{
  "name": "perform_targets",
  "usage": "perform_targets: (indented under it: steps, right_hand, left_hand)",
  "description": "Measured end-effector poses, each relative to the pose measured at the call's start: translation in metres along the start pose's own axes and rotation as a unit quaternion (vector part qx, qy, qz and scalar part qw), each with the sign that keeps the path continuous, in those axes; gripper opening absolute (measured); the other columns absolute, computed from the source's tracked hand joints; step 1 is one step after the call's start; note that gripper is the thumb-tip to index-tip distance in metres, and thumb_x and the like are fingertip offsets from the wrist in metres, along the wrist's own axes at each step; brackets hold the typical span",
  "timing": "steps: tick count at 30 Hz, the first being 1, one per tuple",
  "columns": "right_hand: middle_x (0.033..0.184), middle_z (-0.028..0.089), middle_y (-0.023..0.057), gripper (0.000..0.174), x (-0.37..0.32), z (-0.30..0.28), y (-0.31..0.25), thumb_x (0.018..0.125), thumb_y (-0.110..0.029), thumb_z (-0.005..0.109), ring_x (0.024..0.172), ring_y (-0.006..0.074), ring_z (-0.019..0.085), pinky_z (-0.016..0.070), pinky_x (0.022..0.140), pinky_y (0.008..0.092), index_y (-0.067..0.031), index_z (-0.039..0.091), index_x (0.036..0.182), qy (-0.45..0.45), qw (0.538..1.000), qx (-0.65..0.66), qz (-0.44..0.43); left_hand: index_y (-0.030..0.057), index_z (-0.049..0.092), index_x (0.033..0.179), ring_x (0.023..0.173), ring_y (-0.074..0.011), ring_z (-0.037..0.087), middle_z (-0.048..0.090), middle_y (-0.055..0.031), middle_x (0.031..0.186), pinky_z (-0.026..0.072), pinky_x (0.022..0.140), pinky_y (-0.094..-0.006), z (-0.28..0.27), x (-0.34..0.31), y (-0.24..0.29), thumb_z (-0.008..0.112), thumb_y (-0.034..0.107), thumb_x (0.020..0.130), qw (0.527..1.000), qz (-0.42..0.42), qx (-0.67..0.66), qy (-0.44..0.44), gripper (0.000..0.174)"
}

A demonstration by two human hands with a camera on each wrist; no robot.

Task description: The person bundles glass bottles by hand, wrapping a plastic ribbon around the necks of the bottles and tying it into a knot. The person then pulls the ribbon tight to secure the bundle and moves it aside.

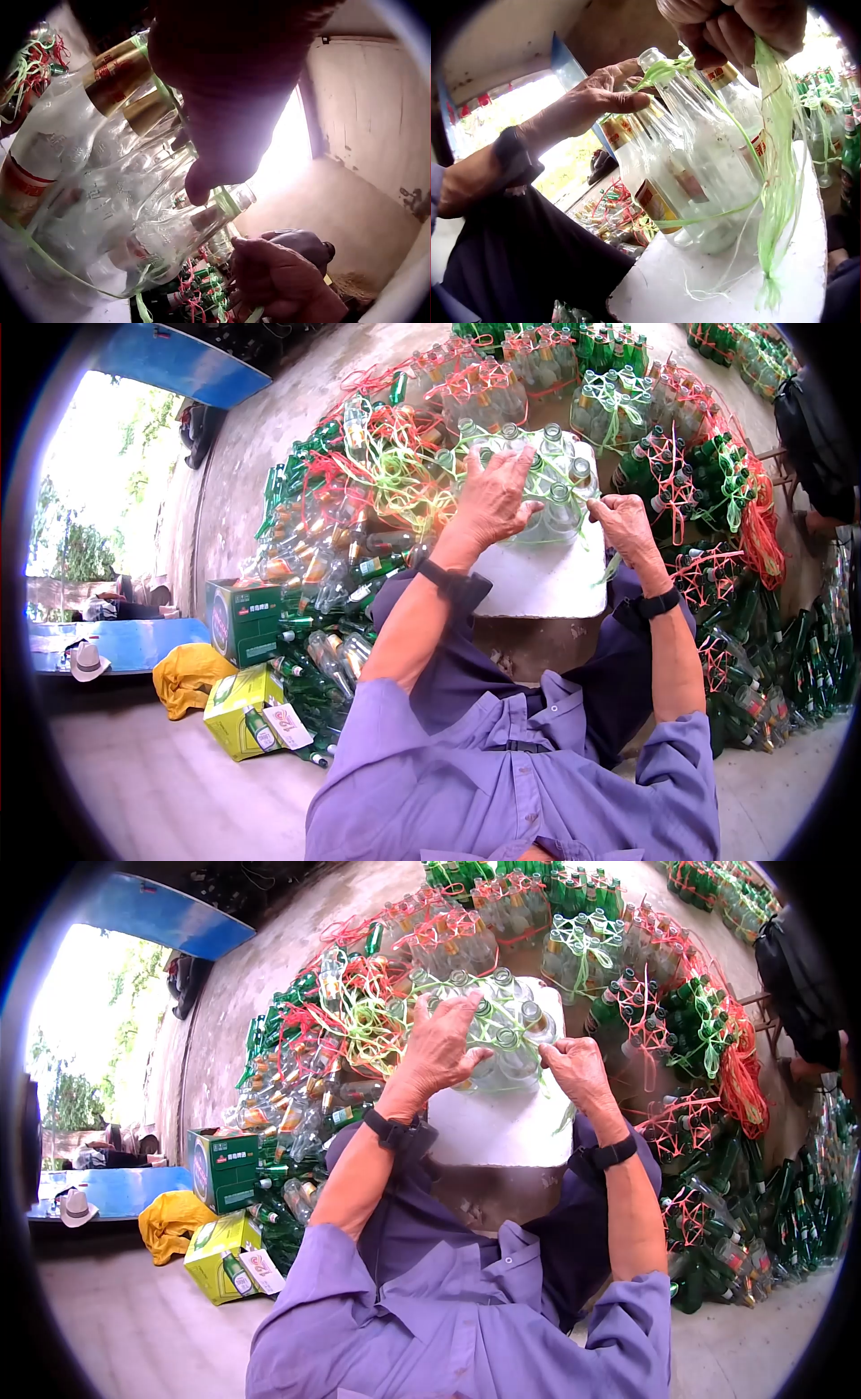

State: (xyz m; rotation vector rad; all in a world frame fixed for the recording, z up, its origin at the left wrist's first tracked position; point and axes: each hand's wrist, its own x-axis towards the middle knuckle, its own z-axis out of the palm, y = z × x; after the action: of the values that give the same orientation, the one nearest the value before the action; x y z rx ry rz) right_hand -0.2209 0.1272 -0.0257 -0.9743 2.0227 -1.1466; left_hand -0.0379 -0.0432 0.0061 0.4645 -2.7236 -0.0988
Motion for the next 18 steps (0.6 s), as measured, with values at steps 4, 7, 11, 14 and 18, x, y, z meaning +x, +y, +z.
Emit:
perform_targets:
  steps: [4,7,11,14,18]
  right_hand:
    - [0.058,0.063,0.0090,0.036,-0.004,-0.001,-0.002,0.091,-0.027,0.067,0.057,0.0113,0.056,0.0483,0.061,0.0315,0.0043,0.072,0.074,0.027,0.999,-0.001,-0.025]
    - [0.056,0.061,0.0076,0.040,-0.007,-0.002,-0.003,0.092,-0.029,0.069,0.056,0.0104,0.055,0.0472,0.059,0.0317,0.0047,0.070,0.071,0.026,0.999,-0.005,-0.034]
    - [0.052,0.054,0.0078,0.041,-0.010,-0.001,-0.002,0.093,-0.026,0.068,0.052,0.0090,0.047,0.0427,0.052,0.0324,0.0052,0.063,0.066,0.030,0.998,0.008,-0.054]
    - [0.050,0.043,0.0121,0.042,-0.013,0.003,0.007,0.092,-0.023,0.068,0.048,0.0118,0.038,0.0370,0.048,0.0352,0.0051,0.055,0.063,0.048,0.991,-0.019,-0.120]
    - [0.054,0.033,0.0148,0.042,-0.034,0.007,-0.008,0.091,-0.019,0.067,0.048,0.0158,0.031,0.0328,0.047,0.0383,0.0043,0.047,0.062,0.033,0.991,-0.011,-0.125]
  left_hand:
    - [0.0053,0.040,0.150,0.117,-0.0291,0.059,0.067,-0.0133,0.118,0.0266,0.114,-0.0614,0.006,0.000,0.000,0.076,0.029,0.078,0.999,-0.011,0.028,-0.028,0.083]
    - [0.0053,0.039,0.150,0.110,-0.0290,0.062,0.068,-0.0125,0.109,0.0268,0.113,-0.0618,0.007,0.000,0.003,0.071,0.016,0.075,0.999,-0.027,0.029,-0.027,0.082]
    - [0.0094,0.040,0.151,0.116,-0.0274,0.061,0.069,-0.0115,0.111,0.0264,0.113,-0.0629,0.002,0.003,0.000,0.069,0.011,0.072,0.998,-0.037,0.009,-0.056,0.084]
    - [0.0140,0.041,0.151,0.126,-0.0252,0.057,0.071,-0.0098,0.117,0.0254,0.112,-0.0643,0.003,0.004,-0.011,0.069,0.010,0.072,1.000,0.028,0.008,-0.007,0.085]
    - [0.0209,0.044,0.151,0.129,-0.0255,0.055,0.073,-0.0040,0.105,0.0223,0.112,-0.0694,-0.002,0.002,-0.018,0.064,0.008,0.070,0.999,0.050,-0.019,-0.008,0.084]
